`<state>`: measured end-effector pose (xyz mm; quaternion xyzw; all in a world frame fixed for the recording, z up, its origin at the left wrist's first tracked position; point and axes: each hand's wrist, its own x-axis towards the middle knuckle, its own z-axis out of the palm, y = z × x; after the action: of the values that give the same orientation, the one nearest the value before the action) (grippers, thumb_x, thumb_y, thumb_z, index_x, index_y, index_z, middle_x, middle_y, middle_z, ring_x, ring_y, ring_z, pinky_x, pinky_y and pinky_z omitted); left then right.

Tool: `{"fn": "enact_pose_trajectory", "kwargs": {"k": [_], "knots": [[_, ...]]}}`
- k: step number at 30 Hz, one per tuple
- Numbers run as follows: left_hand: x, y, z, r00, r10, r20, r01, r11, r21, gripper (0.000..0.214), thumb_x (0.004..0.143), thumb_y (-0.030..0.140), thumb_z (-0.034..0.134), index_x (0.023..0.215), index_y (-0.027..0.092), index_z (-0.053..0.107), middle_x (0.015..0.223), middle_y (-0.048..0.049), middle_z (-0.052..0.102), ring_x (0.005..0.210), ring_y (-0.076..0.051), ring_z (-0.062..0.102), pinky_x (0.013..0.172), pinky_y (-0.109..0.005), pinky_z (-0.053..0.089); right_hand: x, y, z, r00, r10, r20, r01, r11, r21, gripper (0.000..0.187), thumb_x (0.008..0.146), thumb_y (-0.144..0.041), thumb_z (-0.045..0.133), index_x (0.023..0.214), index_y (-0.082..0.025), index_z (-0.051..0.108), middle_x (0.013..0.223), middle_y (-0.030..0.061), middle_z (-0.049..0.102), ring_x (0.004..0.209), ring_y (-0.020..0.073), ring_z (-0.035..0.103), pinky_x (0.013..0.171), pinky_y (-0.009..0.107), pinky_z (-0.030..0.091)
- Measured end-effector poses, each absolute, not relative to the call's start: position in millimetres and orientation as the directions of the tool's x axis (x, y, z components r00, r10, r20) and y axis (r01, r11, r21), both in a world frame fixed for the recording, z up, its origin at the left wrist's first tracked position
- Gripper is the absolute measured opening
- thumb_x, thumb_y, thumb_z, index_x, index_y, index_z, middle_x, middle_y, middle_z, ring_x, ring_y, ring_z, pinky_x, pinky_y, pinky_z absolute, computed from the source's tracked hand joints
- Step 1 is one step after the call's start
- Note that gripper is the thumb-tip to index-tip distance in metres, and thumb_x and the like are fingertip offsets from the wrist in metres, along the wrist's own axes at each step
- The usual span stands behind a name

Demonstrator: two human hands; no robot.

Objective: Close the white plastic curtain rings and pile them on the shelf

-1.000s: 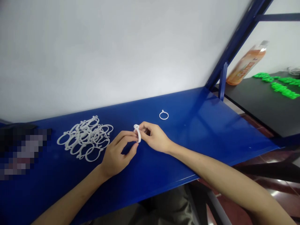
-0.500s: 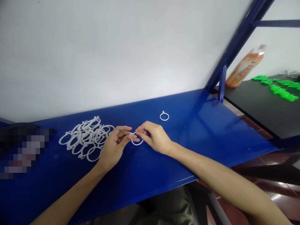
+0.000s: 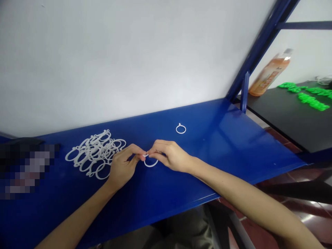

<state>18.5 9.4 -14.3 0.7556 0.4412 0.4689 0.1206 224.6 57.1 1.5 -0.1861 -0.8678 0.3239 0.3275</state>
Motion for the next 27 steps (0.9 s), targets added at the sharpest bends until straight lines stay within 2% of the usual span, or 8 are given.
{"fn": "enact_pose_trajectory", "kwargs": {"k": [3, 5, 8, 11, 14, 19, 21, 27], "knots": [[14, 15, -12, 0.215, 0.764, 0.609, 0.709, -0.551, 0.440, 0.008, 0.096, 0.027, 0.059, 0.097, 0.022, 0.066, 0.089, -0.0021, 0.072, 0.084, -0.017, 0.067, 0.079, -0.031, 0.054, 230, 71, 2, -0.664, 0.565, 0.490, 0.240, 0.782, -0.575, 0.020, 0.103, -0.027, 0.051, 0.106, -0.021, 0.069, 0.098, 0.0059, 0.070, 0.091, 0.0176, 0.066, 0.083, 0.032, 0.055], [6, 20, -13, 0.218, 0.778, 0.589, 0.846, -0.451, 0.283, 0.017, 0.096, 0.030, 0.057, 0.109, 0.021, 0.065, 0.101, -0.0071, 0.072, 0.097, -0.023, 0.064, 0.089, -0.040, 0.052, 242, 88, 2, -0.530, 0.676, 0.512, 0.466, 0.737, -0.490, 0.022, 0.102, -0.028, 0.050, 0.106, -0.020, 0.070, 0.102, 0.0079, 0.069, 0.091, 0.0193, 0.065, 0.084, 0.033, 0.053], [-12, 26, -16, 0.167, 0.838, 0.520, 0.972, -0.228, 0.055, 0.031, 0.095, 0.038, 0.056, 0.117, 0.018, 0.065, 0.112, -0.0146, 0.068, 0.105, -0.033, 0.059, 0.091, -0.050, 0.048, 268, 118, -2, -0.230, 0.851, 0.473, 0.809, 0.437, -0.393, 0.024, 0.099, -0.025, 0.052, 0.104, -0.016, 0.073, 0.104, 0.0124, 0.066, 0.086, 0.0219, 0.064, 0.080, 0.035, 0.052], [-25, 28, -20, 0.143, 0.895, 0.423, 0.990, -0.126, -0.069, 0.036, 0.095, 0.044, 0.053, 0.111, 0.016, 0.068, 0.109, -0.0160, 0.067, 0.105, -0.035, 0.056, 0.088, -0.050, 0.046, 293, 141, -7, -0.088, 0.946, 0.312, 0.946, 0.177, -0.270, 0.024, 0.096, -0.020, 0.053, 0.107, -0.013, 0.074, 0.103, 0.0151, 0.067, 0.087, 0.0247, 0.064, 0.080, 0.036, 0.050], [-29, 29, -22, 0.158, 0.917, 0.366, 0.987, -0.132, -0.095, 0.032, 0.097, 0.039, 0.048, 0.104, 0.016, 0.070, 0.102, -0.0138, 0.069, 0.102, -0.034, 0.056, 0.087, -0.049, 0.045, 301, 147, -10, -0.075, 0.964, 0.256, 0.981, 0.117, -0.152, 0.026, 0.097, -0.019, 0.051, 0.109, -0.012, 0.073, 0.104, 0.0175, 0.068, 0.095, 0.0275, 0.062, 0.083, 0.038, 0.048], [-27, 28, -21, 0.235, 0.884, 0.404, 0.971, -0.236, -0.049, 0.021, 0.095, 0.023, 0.048, 0.101, 0.022, 0.069, 0.101, -0.0114, 0.070, 0.100, -0.031, 0.056, 0.087, -0.047, 0.044, 285, 134, -8, -0.277, 0.886, 0.371, 0.925, 0.350, -0.145, 0.034, 0.098, -0.043, 0.056, 0.101, -0.013, 0.071, 0.100, 0.0143, 0.068, 0.093, 0.0268, 0.059, 0.091, 0.040, 0.046], [-29, 28, -19, 0.200, 0.886, 0.418, 0.978, -0.206, -0.032, 0.023, 0.094, 0.028, 0.050, 0.108, 0.021, 0.067, 0.105, -0.0127, 0.069, 0.102, -0.032, 0.056, 0.088, -0.048, 0.044, 278, 128, -8, -0.337, 0.881, 0.330, 0.895, 0.409, -0.176, 0.037, 0.091, -0.050, 0.065, 0.101, -0.014, 0.070, 0.097, 0.0122, 0.068, 0.092, 0.0266, 0.059, 0.088, 0.039, 0.048], [-41, 29, -14, 0.061, 0.934, 0.352, 0.997, -0.039, -0.070, 0.043, 0.091, 0.052, 0.054, 0.115, 0.018, 0.065, 0.111, -0.0174, 0.066, 0.107, -0.038, 0.055, 0.090, -0.053, 0.043, 270, 121, -10, -0.413, 0.881, 0.232, 0.868, 0.458, -0.192, 0.011, 0.093, -0.025, 0.060, 0.094, -0.017, 0.067, 0.093, 0.0091, 0.069, 0.089, 0.0227, 0.061, 0.082, 0.032, 0.047]]}}
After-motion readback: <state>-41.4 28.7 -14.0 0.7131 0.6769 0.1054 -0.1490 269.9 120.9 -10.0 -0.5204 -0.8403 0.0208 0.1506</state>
